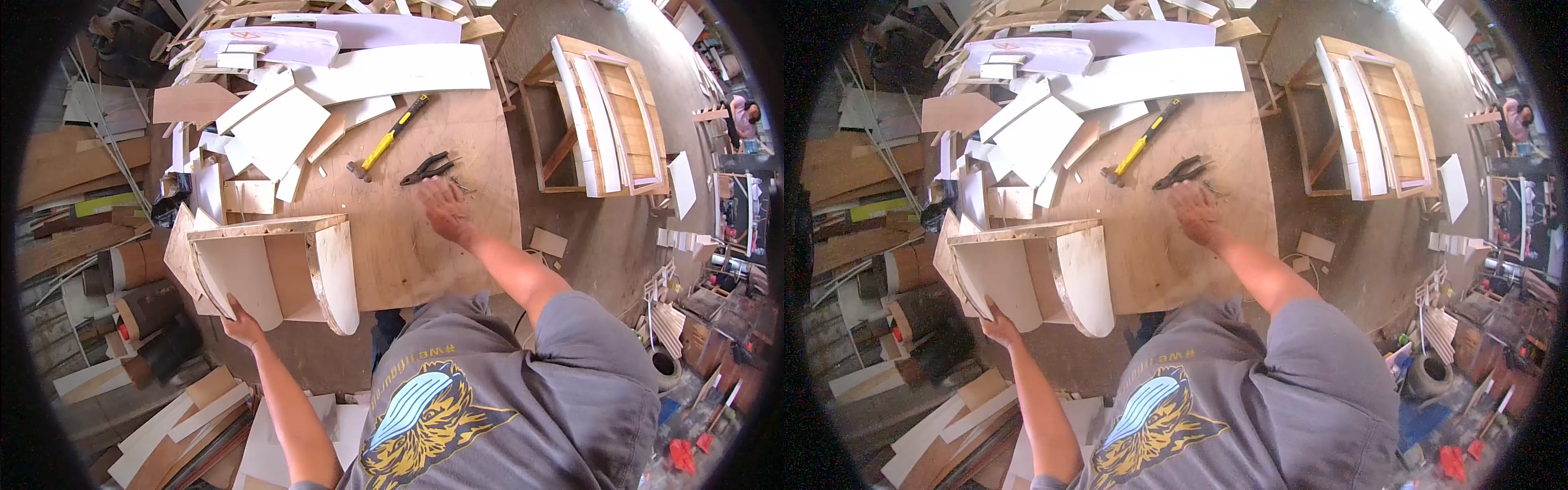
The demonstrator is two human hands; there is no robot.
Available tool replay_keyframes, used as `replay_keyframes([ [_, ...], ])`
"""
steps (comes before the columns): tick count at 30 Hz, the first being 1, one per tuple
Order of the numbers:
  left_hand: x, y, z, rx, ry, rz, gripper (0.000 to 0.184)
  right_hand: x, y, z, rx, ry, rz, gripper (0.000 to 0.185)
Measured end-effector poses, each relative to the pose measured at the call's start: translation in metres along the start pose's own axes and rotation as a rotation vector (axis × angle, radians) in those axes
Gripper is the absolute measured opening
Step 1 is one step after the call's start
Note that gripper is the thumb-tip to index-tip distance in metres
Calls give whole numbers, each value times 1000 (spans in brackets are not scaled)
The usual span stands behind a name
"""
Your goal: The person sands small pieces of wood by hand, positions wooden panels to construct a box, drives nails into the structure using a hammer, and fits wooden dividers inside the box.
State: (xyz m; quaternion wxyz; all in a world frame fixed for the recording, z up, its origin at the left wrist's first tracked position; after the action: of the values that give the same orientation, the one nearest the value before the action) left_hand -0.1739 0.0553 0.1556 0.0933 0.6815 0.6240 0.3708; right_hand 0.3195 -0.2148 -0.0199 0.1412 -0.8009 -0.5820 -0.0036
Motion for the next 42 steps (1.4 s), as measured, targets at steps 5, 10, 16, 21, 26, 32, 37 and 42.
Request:
replay_keyframes([
  [5,0,1,0,-42,-26,-22,55,42,41,-35,4,-39,57,58],
  [10,0,6,-1,-23,-5,-35,57,79,51,-3,-198,-168,-197,46],
  [16,-2,4,1,-47,-8,-30,58,126,24,8,-165,-131,-235,41],
  [21,0,-7,2,7,-43,-66,59,95,-9,-2,20,-71,43,61],
  [26,2,-20,4,-65,-60,-34,61,51,17,24,52,-128,187,82],
  [32,0,-23,1,-28,-74,-42,58,17,68,8,10,-162,214,84],
  [37,-16,-8,-4,15,-35,-89,55,-54,30,-1,98,-304,-171,82],
  [42,-34,-5,4,12,-45,-123,53,-51,56,8,21,-297,-102,81],
])
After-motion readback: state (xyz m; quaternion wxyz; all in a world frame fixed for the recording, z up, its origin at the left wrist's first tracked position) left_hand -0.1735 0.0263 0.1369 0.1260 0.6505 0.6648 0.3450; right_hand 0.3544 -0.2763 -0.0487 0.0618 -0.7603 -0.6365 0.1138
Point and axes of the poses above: each hand's wrist, its own x-axis towards the middle knuckle, its own z-axis out of the palm, y = z × x, the point moved 8 cm from there along x, towards the middle knuckle, and after that the axes turned 1 degree about -x, right-handed, at the moved point
